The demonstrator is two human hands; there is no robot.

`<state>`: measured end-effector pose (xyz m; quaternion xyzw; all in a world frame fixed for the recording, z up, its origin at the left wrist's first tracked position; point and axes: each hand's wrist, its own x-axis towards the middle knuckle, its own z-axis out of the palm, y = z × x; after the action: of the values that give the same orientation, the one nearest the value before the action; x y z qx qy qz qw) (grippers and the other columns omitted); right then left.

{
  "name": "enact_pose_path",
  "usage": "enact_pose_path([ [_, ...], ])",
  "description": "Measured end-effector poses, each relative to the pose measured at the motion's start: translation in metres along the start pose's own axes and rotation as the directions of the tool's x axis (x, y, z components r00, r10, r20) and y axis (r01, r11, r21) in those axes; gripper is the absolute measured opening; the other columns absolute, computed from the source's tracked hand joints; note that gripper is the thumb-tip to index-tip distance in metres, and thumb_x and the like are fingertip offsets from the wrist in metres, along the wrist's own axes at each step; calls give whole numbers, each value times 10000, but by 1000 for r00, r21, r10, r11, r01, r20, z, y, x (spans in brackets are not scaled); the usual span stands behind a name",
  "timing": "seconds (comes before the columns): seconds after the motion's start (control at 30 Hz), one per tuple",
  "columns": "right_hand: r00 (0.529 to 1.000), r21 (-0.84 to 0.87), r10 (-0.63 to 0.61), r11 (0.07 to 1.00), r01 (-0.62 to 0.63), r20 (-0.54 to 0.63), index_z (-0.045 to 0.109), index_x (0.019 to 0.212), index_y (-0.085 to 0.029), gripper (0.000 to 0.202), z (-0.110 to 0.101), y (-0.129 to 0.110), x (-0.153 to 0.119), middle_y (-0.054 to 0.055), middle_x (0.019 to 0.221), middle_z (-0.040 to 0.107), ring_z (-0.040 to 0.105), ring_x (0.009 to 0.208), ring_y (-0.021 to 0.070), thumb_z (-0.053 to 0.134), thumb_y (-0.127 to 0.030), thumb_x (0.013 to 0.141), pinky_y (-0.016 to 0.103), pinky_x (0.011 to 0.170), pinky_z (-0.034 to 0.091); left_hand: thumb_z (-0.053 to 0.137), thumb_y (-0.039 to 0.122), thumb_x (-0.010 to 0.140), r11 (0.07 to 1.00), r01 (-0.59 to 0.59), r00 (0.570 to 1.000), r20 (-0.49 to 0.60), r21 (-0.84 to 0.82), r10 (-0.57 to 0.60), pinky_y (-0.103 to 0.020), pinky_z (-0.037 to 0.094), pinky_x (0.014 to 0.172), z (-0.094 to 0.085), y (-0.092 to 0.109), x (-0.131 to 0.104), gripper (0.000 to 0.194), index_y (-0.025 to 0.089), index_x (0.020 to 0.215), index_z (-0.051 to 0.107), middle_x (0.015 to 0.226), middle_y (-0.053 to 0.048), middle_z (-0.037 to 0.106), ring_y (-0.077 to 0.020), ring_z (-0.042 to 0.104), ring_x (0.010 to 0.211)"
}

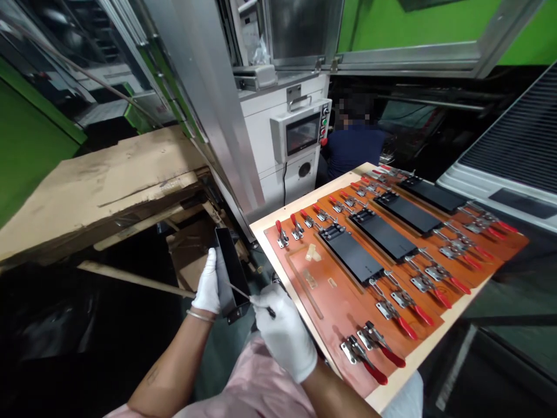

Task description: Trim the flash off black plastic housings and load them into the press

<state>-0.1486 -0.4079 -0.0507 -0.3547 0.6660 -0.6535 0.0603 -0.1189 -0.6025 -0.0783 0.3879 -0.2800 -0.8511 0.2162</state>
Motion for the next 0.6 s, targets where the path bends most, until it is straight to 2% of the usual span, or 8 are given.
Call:
enact_pose_path([
  [0.03, 1000, -45, 14, 999, -13, 4, 632, 844, -218, 188, 1, -2, -1, 33, 853, 634, 619, 821, 161, 527, -63, 827, 284, 772, 520, 683, 539, 762, 1000, 2, 1000, -13, 0, -2, -302, 604, 748, -1, 0, 1, 496, 181, 1105, 680, 813, -52, 767, -196, 738, 725],
  [0.1, 993, -88, 7, 996, 3, 114, 630, 772, -212, 206, 4, -5, -4, 27, 788, 622, 610, 774, 159, 509, -50, 817, 282, 739, 517, 685, 546, 755, 1000, 16, 998, -61, 7, -16, -313, 607, 733, -2, 0, 1, 496, 164, 1072, 688, 786, -61, 764, -205, 737, 704],
  [0.2, 976, 3, -14, 1000, 13, 215, 618, 711, -208, 221, 3, -6, -5, 10, 724, 596, 591, 695, 141, 504, -66, 838, 259, 663, 510, 698, 564, 733, 1000, -20, 995, -102, -3, 19, -311, 606, 727, -3, 0, 2, 499, 170, 1039, 697, 770, -55, 761, -209, 736, 708],
  [0.27, 992, 19, 35, 999, -37, 117, 634, 784, -210, 178, 3, -2, -3, 22, 779, 621, 608, 744, 152, 521, -91, 854, 277, 712, 523, 700, 559, 733, 998, -53, 995, -87, -16, 52, -301, 604, 724, -4, -1, 2, 487, 176, 1034, 698, 801, -55, 764, -206, 735, 723],
  [0.37, 996, -87, 76, 993, -80, -46, 648, 838, -211, 188, 6, 0, 0, 47, 823, 637, 617, 804, 180, 511, -82, 841, 320, 789, 523, 701, 575, 723, 999, -47, 995, -87, -4, 46, -308, 604, 701, -5, -3, 3, 522, 171, 1054, 692, 816, -59, 763, -204, 730, 693],
  [0.4, 998, -109, 63, 992, -66, -28, 651, 815, -211, 209, 8, -2, -1, 46, 809, 634, 615, 793, 179, 500, -69, 832, 315, 778, 522, 704, 579, 717, 1000, -30, 995, -94, 5, 30, -313, 604, 699, -5, -3, 3, 537, 167, 1062, 689, 810, -60, 761, -204, 728, 684],
  [0.53, 967, -43, 63, 998, -54, 249, 627, 698, -205, 254, 10, -16, -12, 10, 726, 583, 590, 685, 133, 479, -24, 797, 241, 651, 498, 683, 554, 753, 999, -42, 991, -128, -10, 40, -299, 596, 721, 2, -1, -1, 496, 181, 1081, 685, 829, -48, 762, -195, 727, 716],
  [0.6, 965, -20, 66, 998, -63, 253, 617, 682, -202, 263, 5, -17, -16, 5, 724, 569, 584, 693, 128, 466, -7, 777, 238, 658, 494, 640, 545, 796, 996, -85, 988, -135, -31, 80, -284, 591, 728, 9, 2, -8, 456, 202, 1093, 683, 824, -32, 762, -186, 724, 732],
])
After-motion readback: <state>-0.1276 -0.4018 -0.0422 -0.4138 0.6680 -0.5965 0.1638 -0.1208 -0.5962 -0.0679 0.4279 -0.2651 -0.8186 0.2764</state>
